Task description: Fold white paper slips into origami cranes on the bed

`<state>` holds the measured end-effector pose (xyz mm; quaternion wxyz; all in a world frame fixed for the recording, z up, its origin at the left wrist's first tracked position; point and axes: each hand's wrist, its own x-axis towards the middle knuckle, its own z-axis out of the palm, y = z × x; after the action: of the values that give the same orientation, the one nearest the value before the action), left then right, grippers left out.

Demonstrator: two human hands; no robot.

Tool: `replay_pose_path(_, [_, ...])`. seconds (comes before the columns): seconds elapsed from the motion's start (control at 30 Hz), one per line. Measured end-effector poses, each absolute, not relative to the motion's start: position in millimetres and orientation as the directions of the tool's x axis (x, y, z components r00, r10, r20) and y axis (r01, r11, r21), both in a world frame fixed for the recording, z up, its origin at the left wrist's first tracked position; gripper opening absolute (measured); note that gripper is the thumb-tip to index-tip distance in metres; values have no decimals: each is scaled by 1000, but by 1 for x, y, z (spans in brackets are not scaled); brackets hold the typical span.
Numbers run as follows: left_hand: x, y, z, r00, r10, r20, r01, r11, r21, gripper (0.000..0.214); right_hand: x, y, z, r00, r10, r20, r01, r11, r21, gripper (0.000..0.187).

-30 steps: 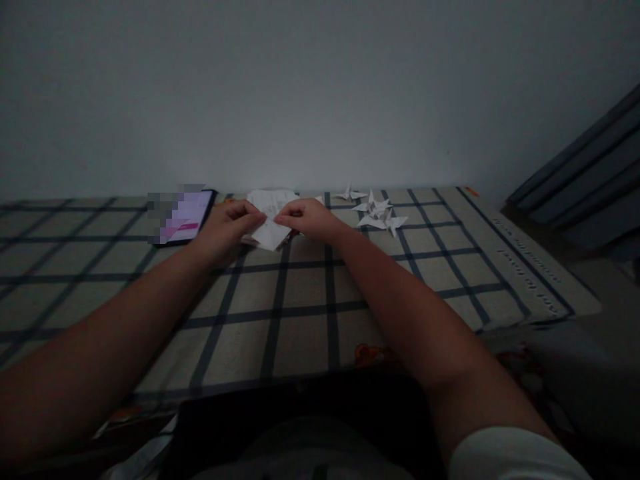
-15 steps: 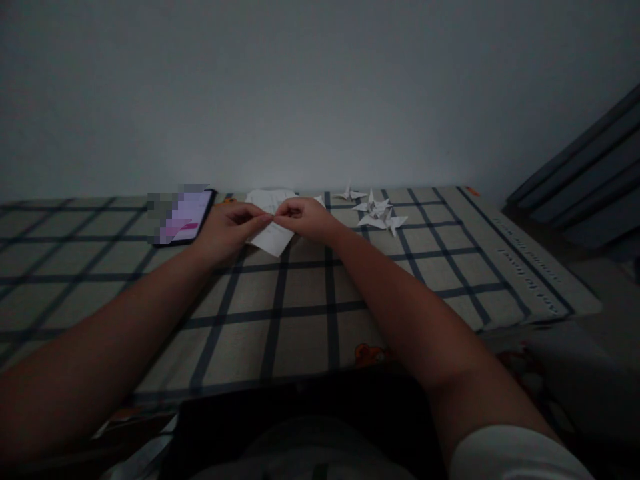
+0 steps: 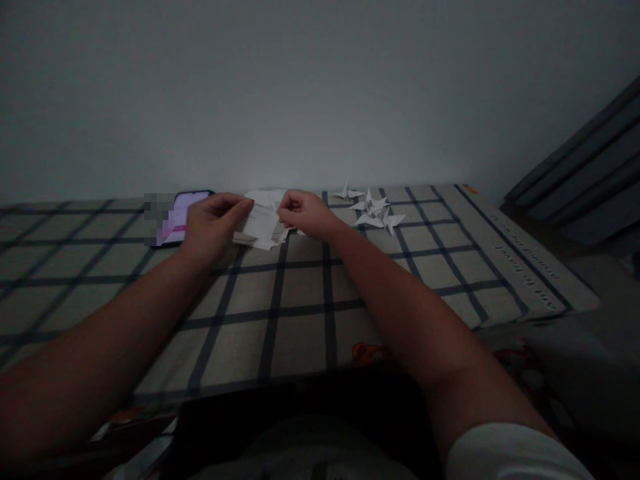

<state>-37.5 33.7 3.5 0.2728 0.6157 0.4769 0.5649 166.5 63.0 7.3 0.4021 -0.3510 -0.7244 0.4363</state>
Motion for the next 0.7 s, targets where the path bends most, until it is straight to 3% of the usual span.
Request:
replay_pose_path(0.2, [-41, 38, 3, -167, 893, 418, 197, -385, 901, 22, 170, 65, 7, -343, 900, 270, 120, 327, -937, 16])
replay_pose_path(0.4, [-36, 34, 4, -47, 928, 371, 231, -351, 907, 23, 163, 62, 6, -472, 831, 293, 102, 382, -919, 13])
replay_pose_path(0.7, [-38, 37, -1, 137, 929, 343, 302, -369, 879, 29, 167, 64, 3, -501, 808, 311, 183, 450, -874, 19])
